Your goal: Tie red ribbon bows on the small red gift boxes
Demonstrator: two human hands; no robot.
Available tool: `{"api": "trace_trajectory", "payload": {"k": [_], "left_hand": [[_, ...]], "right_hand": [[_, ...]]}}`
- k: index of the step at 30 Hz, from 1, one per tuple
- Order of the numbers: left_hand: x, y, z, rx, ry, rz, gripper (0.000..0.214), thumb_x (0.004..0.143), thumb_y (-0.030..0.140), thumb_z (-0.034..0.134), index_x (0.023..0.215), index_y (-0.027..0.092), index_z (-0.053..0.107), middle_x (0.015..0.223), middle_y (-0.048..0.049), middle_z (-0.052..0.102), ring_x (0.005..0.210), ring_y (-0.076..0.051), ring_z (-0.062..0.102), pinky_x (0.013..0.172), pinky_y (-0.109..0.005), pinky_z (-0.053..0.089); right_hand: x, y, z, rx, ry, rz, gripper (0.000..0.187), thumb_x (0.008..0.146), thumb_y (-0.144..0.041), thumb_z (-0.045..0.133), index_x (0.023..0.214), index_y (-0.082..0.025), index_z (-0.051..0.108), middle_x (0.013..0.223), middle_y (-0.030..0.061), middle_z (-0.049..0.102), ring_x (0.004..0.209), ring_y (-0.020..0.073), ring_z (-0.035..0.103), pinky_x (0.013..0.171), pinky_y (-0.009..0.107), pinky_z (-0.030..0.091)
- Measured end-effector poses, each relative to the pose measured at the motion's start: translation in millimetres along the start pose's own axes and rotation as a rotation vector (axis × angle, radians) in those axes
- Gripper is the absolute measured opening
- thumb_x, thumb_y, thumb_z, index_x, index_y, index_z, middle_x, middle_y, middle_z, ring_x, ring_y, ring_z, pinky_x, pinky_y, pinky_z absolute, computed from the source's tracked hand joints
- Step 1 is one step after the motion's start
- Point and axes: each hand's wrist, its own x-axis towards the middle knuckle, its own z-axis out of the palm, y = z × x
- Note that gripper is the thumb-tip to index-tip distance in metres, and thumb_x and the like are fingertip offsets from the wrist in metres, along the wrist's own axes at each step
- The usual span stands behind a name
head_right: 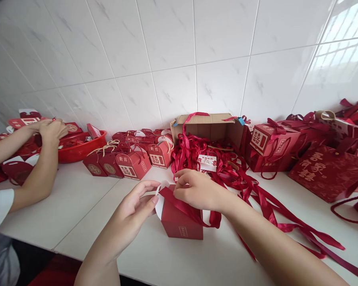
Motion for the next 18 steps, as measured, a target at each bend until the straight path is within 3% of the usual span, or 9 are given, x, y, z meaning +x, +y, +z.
{"api": "trace_trajectory", "payload": {"k": [10, 13, 18], "left_hand": [[-5.2, 2.1, 2.0, 0.034, -0.042, 0.011, 0.029, 0.089, 0.037, 0.05, 0.115, 0.026, 0.055, 0.123, -0.0086, 0.059, 0.106, -0.023, 0.061, 0.075, -0.03, 0.055], [-4.9, 2.2, 2.2, 0.008, -0.034, 0.001, 0.029, 0.09, 0.039, 0.047, 0.112, 0.024, 0.057, 0.117, -0.0087, 0.062, 0.1, -0.022, 0.063, 0.077, -0.032, 0.056], [1.2, -0.6, 5.2, -0.025, 0.032, 0.031, 0.026, 0.088, 0.038, 0.048, 0.103, 0.021, 0.06, 0.11, -0.0083, 0.063, 0.096, -0.021, 0.063, 0.067, -0.03, 0.059]], "right_hand": [[-0.4, -1.8, 4.6, -0.064, 0.006, -0.041, 0.02, 0.077, -0.024, 0.054, 0.059, -0.019, 0.058, 0.127, 0.0063, 0.056, 0.115, 0.0295, 0.055, 0.088, 0.036, 0.044], [-0.3, -2.5, 6.5, -0.062, 0.006, -0.059, 0.02, 0.075, -0.02, 0.054, 0.055, -0.019, 0.055, 0.119, 0.0076, 0.06, 0.118, 0.029, 0.052, 0.085, 0.034, 0.045], [0.2, -3.6, 9.5, -0.099, 0.02, -0.082, 0.02, 0.073, -0.016, 0.053, 0.054, -0.02, 0.053, 0.108, 0.0085, 0.065, 0.125, 0.0275, 0.047, 0.083, 0.032, 0.045]]}}
